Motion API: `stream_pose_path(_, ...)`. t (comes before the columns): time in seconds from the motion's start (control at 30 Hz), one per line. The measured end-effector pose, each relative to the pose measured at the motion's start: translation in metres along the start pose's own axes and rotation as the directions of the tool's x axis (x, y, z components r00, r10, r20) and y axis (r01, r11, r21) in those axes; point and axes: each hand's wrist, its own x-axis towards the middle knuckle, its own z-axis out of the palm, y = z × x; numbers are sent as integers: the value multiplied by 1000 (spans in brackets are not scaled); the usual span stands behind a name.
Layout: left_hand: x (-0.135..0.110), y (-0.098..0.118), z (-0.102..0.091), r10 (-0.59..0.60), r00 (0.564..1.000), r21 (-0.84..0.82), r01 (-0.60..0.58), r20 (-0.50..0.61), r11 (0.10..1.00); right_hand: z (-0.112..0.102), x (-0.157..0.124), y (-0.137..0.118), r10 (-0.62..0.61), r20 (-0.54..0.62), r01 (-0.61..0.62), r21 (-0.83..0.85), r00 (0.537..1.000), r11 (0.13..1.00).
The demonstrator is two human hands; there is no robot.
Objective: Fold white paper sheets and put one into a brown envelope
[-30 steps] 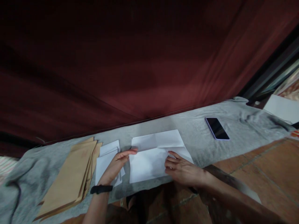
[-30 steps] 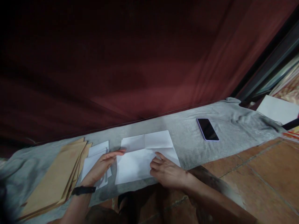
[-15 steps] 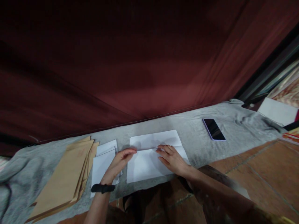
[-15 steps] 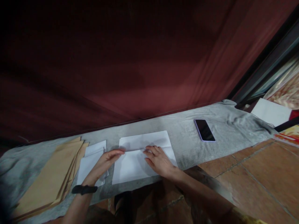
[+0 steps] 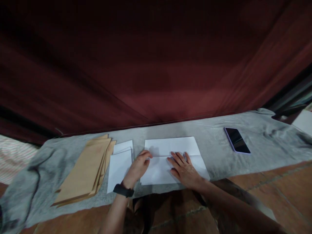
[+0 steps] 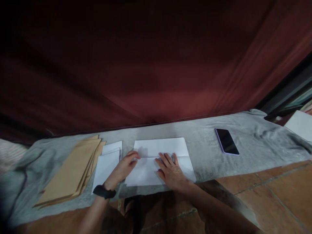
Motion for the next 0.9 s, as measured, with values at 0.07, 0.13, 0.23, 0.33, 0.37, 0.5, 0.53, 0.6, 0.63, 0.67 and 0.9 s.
stream_pose_path(0.07,-9,9,5,-33,999,95,33,1,995,-1,0,2,-10,3,10,4,1000,1000)
stream_pose_path(0.13,-19,14,6,-78,997,163,79,-11,983,0,1,3,-17,-7,17,4,1000,1000)
stream_pose_path(0.23,-33,10,-9,-134,988,195,146,-71,970,0,3,3,0,-8,0,12,1000,1000)
stream_pose_path(0.33,-51,-5,-35,-297,880,212,392,-372,895,1,4,-1,33,18,-33,25,999,999)
stream_pose_path(0.37,-58,-9,-40,-362,802,206,502,-476,840,2,4,-3,43,21,-43,19,999,999)
stream_pose_path(0.5,-79,-12,-34,-529,705,258,684,-472,682,9,1,-13,68,-10,-68,-52,998,996)
stream_pose_path(0.53,-81,-10,-29,-530,723,300,677,-444,672,11,0,-16,70,-21,-71,-69,997,995)
stream_pose_path(0.6,-82,-4,-20,-523,730,361,678,-440,641,15,-1,-19,73,-37,-76,-91,997,993)
stream_pose_path(0.63,-82,-2,-18,-525,721,374,687,-452,623,16,-1,-19,77,-46,-81,-98,996,992)
stream_pose_path(0.67,-81,0,-18,-533,710,374,700,-461,609,17,-1,-20,82,-53,-87,-102,995,991)
stream_pose_path(0.9,-91,-7,-34,-385,793,257,542,-472,800,21,-2,-19,70,-94,-79,-104,993,991)
